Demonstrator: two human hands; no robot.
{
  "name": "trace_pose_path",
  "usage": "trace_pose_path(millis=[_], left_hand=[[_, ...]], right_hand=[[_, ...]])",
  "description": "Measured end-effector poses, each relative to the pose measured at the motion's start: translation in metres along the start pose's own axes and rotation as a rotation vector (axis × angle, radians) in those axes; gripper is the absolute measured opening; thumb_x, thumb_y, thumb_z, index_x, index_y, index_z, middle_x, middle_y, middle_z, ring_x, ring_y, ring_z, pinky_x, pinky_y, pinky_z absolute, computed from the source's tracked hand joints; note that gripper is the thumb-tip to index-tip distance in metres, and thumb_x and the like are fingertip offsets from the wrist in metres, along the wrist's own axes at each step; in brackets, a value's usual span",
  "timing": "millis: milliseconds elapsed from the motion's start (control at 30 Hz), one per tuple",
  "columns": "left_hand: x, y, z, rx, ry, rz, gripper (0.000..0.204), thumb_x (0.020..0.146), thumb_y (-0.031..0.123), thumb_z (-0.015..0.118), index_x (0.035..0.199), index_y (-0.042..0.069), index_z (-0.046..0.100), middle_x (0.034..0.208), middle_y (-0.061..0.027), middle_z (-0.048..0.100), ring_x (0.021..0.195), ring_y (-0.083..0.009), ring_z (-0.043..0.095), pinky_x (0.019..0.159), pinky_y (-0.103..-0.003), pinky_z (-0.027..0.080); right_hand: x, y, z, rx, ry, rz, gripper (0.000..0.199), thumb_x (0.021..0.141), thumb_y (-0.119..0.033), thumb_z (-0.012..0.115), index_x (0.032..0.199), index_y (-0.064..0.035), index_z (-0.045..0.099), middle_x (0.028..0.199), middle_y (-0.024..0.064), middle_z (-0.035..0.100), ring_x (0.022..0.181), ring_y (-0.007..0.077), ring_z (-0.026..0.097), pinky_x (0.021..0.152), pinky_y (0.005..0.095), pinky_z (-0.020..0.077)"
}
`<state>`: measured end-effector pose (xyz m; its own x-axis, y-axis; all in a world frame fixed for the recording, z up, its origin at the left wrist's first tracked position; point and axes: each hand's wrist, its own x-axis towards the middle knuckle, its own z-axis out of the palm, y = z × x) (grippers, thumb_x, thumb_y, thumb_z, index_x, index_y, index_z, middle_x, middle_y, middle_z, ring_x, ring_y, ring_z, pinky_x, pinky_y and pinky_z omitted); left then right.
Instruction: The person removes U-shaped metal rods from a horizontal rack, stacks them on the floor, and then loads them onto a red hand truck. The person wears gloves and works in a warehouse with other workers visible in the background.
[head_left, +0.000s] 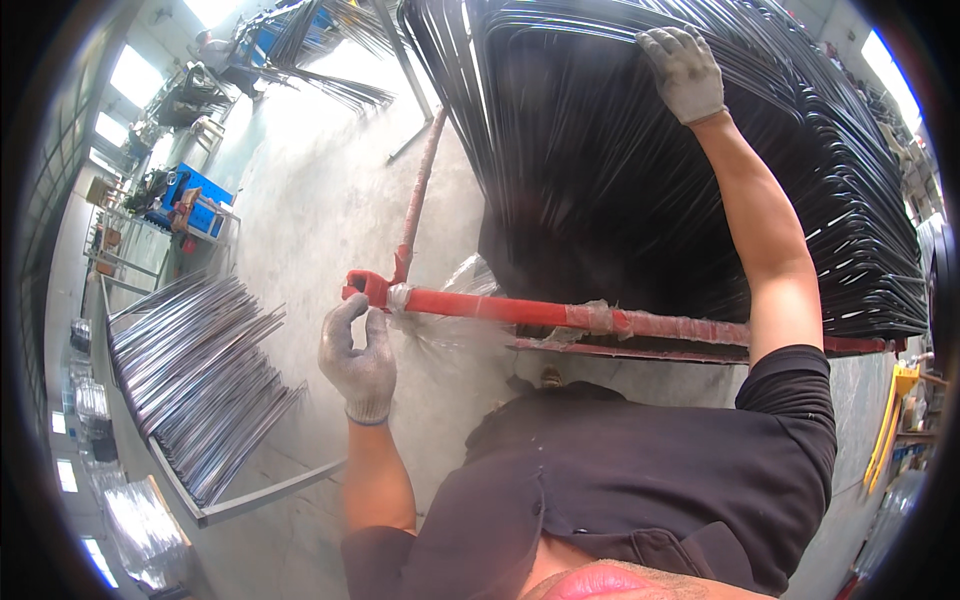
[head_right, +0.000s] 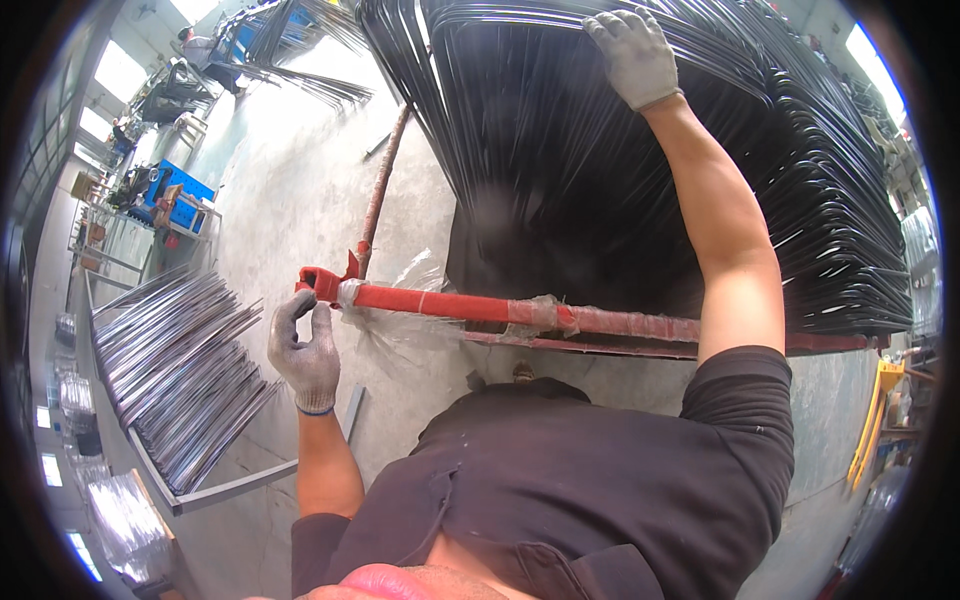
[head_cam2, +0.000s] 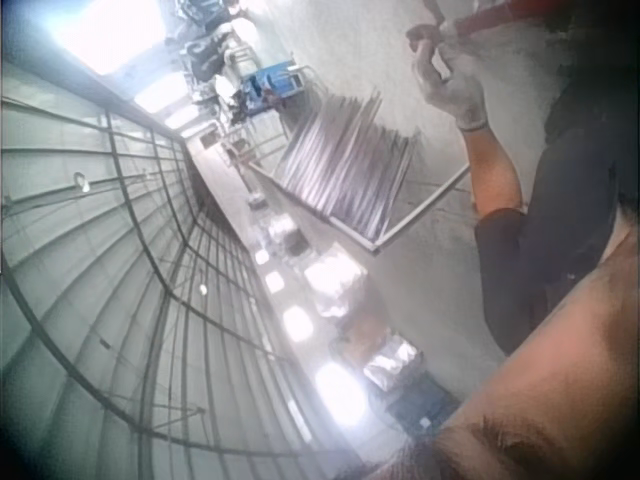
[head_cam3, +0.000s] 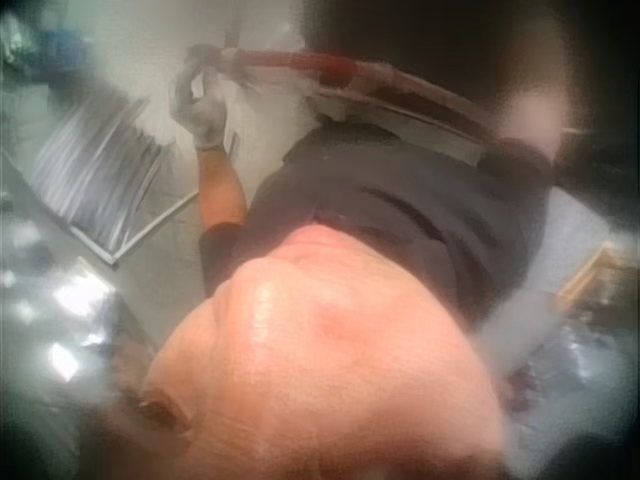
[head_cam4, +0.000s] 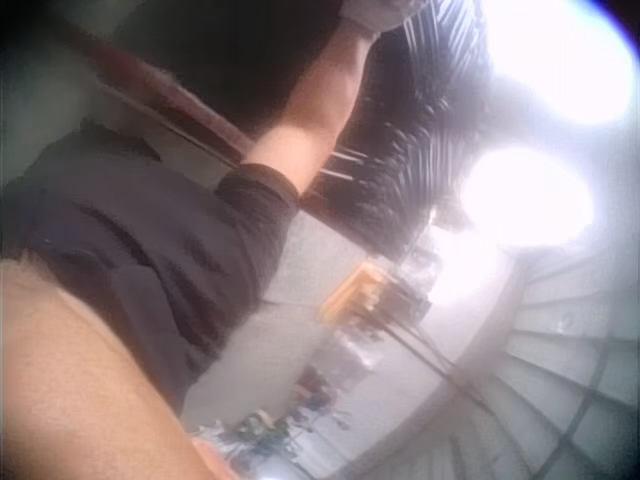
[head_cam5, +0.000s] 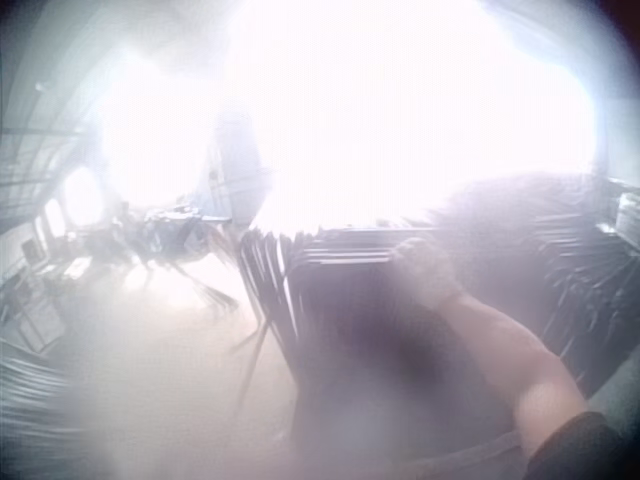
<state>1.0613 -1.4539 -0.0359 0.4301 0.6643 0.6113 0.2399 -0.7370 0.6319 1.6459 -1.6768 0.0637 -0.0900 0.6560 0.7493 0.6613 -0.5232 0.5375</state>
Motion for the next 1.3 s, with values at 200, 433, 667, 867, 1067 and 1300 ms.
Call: trace_pose_path(millis=[200, 433, 667, 867, 1067, 1300], left_hand=[[-0.007, -0.014, -0.004, -0.011, 0.011, -0.027, 0.026, 0.098, -0.006, 0.082, 0.123, -0.002, 0.079, 0.112, -0.0101, 0.082, 0.103, -0.0208, 0.079, 0.098, -0.036, 0.062], [-0.005, -0.016, 0.002, -0.069, 0.025, -0.093, 0.024, 0.099, -0.006, 0.082, 0.122, -0.002, 0.080, 0.114, -0.0096, 0.083, 0.104, -0.0189, 0.079, 0.098, -0.034, 0.062], [-0.010, -0.025, 0.003, -0.041, 0.009, -0.060, 0.024, 0.099, -0.006, 0.082, 0.123, -0.002, 0.080, 0.113, -0.0095, 0.083, 0.102, -0.0180, 0.079, 0.097, -0.034, 0.063], [-0.008, -0.020, 0.005, -0.065, 0.033, -0.112, 0.023, 0.095, -0.003, 0.085, 0.117, 0.001, 0.081, 0.110, -0.0108, 0.083, 0.102, -0.0224, 0.080, 0.091, -0.036, 0.061], [-0.009, -0.014, 0.002, -0.038, 0.020, -0.105, 0.023, 0.097, -0.004, 0.084, 0.120, -0.001, 0.081, 0.112, -0.0102, 0.084, 0.102, -0.0197, 0.080, 0.095, -0.035, 0.062], [-0.014, -0.013, 0.006, -0.051, 0.017, -0.139, 0.020, 0.098, -0.004, 0.084, 0.117, -0.001, 0.081, 0.109, -0.0106, 0.084, 0.100, -0.0192, 0.080, 0.094, -0.035, 0.063]], right_hand=[[0.013, -0.011, -0.003, 0.106, -0.011, 0.230, 0.023, 0.108, -0.019, 0.073, 0.130, -0.0199, 0.080, 0.127, 0.0010, 0.082, 0.114, 0.0257, 0.080, 0.097, 0.0436, 0.0666], [0.032, -0.022, 0.000, 0.137, -0.333, 0.228, 0.041, 0.109, -0.010, 0.063, 0.144, -0.0227, 0.077, 0.141, 0.0019, 0.081, 0.127, 0.0273, 0.078, 0.109, 0.0437, 0.0643], [0.009, -0.027, 0.016, 0.010, -0.183, 0.219, 0.047, 0.112, -0.012, 0.063, 0.157, -0.0241, 0.068, 0.152, 0.0035, 0.075, 0.141, 0.0277, 0.070, 0.126, 0.0473, 0.0531], [0.012, -0.033, 0.010, 0.005, -0.155, 0.205, 0.044, 0.113, -0.024, 0.068, 0.157, -0.0242, 0.067, 0.154, 0.0030, 0.073, 0.145, 0.0262, 0.067, 0.130, 0.0501, 0.0491], [0.012, -0.042, 0.007, 0.074, -0.084, 0.218, 0.042, 0.112, -0.031, 0.071, 0.153, -0.0226, 0.070, 0.153, 0.0027, 0.074, 0.143, 0.0268, 0.069, 0.129, 0.0537, 0.0498], [0.015, -0.035, 0.015, 0.042, -0.122, 0.211, 0.037, 0.112, -0.022, 0.063, 0.147, -0.0219, 0.076, 0.150, 0.0049, 0.076, 0.143, 0.0289, 0.069, 0.128, 0.0535, 0.0507]])
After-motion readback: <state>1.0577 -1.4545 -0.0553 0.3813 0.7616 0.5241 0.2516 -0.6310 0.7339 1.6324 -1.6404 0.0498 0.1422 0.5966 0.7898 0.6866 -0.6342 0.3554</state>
